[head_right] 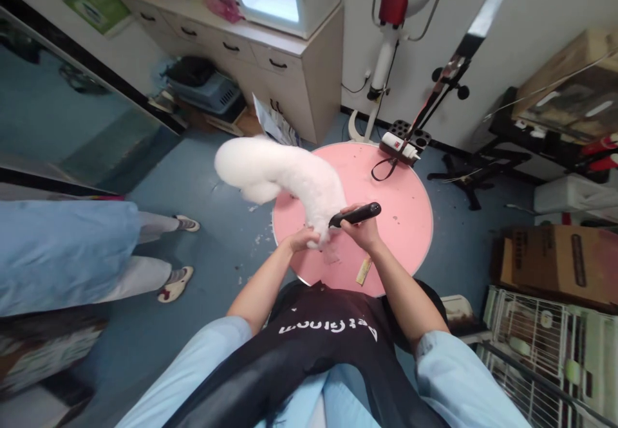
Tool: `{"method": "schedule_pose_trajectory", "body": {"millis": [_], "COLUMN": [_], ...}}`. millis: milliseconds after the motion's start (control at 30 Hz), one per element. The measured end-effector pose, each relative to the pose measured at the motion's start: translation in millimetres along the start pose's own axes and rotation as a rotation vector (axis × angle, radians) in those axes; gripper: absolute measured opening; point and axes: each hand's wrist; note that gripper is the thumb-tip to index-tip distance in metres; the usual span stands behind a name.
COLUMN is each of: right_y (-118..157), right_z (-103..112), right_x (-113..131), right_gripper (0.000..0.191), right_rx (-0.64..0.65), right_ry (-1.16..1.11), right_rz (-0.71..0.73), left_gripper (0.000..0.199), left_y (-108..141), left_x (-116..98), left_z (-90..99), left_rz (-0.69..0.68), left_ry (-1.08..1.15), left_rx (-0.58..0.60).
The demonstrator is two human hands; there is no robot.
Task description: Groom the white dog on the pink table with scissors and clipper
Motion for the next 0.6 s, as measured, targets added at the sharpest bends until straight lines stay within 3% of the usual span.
{"method": "schedule_pose_trajectory", "body": {"millis": [167, 333, 433, 533, 600], "right_y": [17.4, 17.7, 10.4, 20.7, 40.9], "right_z": [-4.6, -6.4, -6.3, 4.0, 16.4], "right_x": [-14.9, -20.9, -27.1, -43.8, -58.7], "right_gripper": [0.027, 0.026, 0.027, 0.019, 0.018], "right_rx": [0.166, -0.005, 0.175, 0.300, 0.202], "right_ry": [-0.009, -0.041, -0.030, 0.062, 0.049], "right_rz": [-0.062, -0.013, -0.015, -0.139, -0.283], "left_gripper": [0.034, 0.036, 0.036, 0.033, 0.024], "left_y": [4.1, 2.1, 6.7, 31.2, 54.5], "left_x": [2.8, 3.4, 4.5, -3.7, -22.0], "left_z": [1.9, -2.6, -6.1, 5.2, 18.7], "left_rz": [-0.028, -0.031, -0.006, 0.068, 0.046], "left_ry": [0.057, 0.051, 0.044, -0.187, -0.507], "left_rx": [0.011, 0.057, -0.003, -0.006, -0.023]}}
Point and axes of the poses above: each hand's wrist, its own y-axis away from the middle knuckle, its own z-axis out of the back of the hand, x = y × z, and after that the axes turned 11 degrees about z, right-handed
